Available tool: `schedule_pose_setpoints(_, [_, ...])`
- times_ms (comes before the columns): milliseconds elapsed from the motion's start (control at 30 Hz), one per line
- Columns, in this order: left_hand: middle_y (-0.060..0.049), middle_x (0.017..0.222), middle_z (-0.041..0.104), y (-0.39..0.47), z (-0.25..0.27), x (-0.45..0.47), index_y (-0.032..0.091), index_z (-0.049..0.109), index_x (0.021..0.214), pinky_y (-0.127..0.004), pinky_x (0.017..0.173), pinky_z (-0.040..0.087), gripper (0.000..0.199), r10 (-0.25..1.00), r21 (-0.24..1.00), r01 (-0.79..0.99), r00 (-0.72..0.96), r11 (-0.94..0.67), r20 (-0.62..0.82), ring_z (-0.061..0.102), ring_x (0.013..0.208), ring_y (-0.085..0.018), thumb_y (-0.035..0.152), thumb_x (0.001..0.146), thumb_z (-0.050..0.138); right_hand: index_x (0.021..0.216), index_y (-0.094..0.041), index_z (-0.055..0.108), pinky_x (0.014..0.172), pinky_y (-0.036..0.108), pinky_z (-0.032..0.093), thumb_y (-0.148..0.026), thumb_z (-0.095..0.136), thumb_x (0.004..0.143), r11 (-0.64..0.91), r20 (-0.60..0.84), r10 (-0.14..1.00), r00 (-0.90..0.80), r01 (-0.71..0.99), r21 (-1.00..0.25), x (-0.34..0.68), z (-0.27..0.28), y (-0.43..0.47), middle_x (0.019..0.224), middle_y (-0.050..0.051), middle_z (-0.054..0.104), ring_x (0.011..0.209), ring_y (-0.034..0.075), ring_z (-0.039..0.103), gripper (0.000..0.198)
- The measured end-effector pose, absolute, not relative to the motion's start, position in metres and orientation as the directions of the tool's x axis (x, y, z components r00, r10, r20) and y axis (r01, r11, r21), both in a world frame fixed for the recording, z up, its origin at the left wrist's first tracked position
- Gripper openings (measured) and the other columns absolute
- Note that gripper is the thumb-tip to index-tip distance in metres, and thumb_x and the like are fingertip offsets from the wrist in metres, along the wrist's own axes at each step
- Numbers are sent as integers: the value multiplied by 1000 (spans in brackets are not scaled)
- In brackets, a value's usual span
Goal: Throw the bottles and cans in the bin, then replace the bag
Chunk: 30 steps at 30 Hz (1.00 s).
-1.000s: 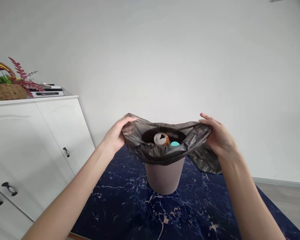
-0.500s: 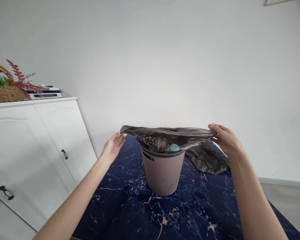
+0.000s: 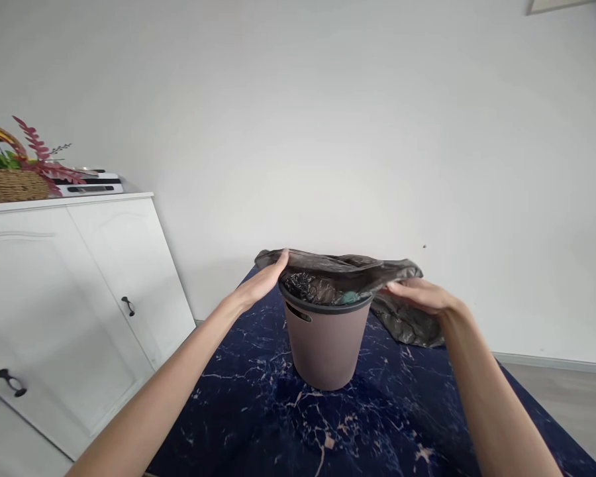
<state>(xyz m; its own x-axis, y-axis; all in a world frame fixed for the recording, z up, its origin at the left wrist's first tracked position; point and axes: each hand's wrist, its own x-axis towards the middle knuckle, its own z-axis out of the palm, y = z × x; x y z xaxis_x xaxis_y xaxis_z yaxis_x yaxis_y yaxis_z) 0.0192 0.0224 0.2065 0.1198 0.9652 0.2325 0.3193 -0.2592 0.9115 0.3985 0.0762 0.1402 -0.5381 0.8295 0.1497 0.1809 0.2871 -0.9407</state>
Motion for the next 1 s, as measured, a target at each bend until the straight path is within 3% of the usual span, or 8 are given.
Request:
schedule_pose_setpoints(100, [-5,155,64,25,218,33,31,82,122,-43,135,21,39,955,947,161,145,-279,257,35,162,-31,57,93,77,131,-27,76,128,51,38,-72,70,93,369,331,833,-444,-1,-930,378,152,67,142,7,72,143,31,59,59])
schedule_pose_setpoints(167, [-6,152,67,26,222,40,29,84,115,-39,132,29,32,941,947,14,125,-319,315,42,159,-29,54,97,74,129,-29,76,126,46,41,-68,67,97,364,379,836,-396,-116,-924,366,159,63,144,4,71,146,28,56,51])
schedule_pose_setpoints(367, [-6,142,74,20,238,52,21,79,109,-36,115,53,24,931,825,-465,4,-321,365,63,139,-25,39,107,63,113,-30,79,104,40,61,-59,82,87,322,437,891,-121,-512,-797,348,168,63,129,2,78,129,28,69,39])
schedule_pose_setpoints(533, [0,87,77,13,248,59,20,67,89,-34,104,58,35,961,648,-719,-107,-252,254,77,94,-16,24,114,43,100,-33,74,98,37,64,-55,84,84,379,449,893,42,-607,-698,339,171,62,108,-2,78,118,24,72,29])
schedule_pose_setpoints(667, [8,56,39,10,249,62,19,59,78,-26,88,60,39,950,623,-753,-9,-213,313,48,47,-7,19,114,44,93,-32,69,93,37,65,-58,84,83,407,467,882,55,-588,-700,334,178,54,95,-2,73,113,23,73,32])
schedule_pose_setpoints(833, [9,58,29,5,247,59,18,61,81,-19,48,41,29,914,756,-602,103,-257,392,28,42,-6,26,109,60,86,-32,62,107,50,59,-45,80,86,403,531,847,26,-682,-610,333,187,43,106,-1,73,134,27,64,22])
schedule_pose_setpoints(933, [9,60,26,0,246,58,17,61,82,-19,46,38,28,907,774,-587,150,-239,394,27,43,-6,25,109,58,80,-31,56,111,46,56,-30,79,85,424,553,829,81,-736,-528,337,189,38,73,-4,57,102,21,71,23])
schedule_pose_setpoints(1000, [9,59,25,-2,248,61,18,59,80,-19,46,38,28,926,755,-622,124,-207,356,27,42,-6,21,108,58,80,-32,55,105,40,58,-25,77,85,427,538,838,96,-730,-534,341,190,36,62,-7,38,68,16,59,24])
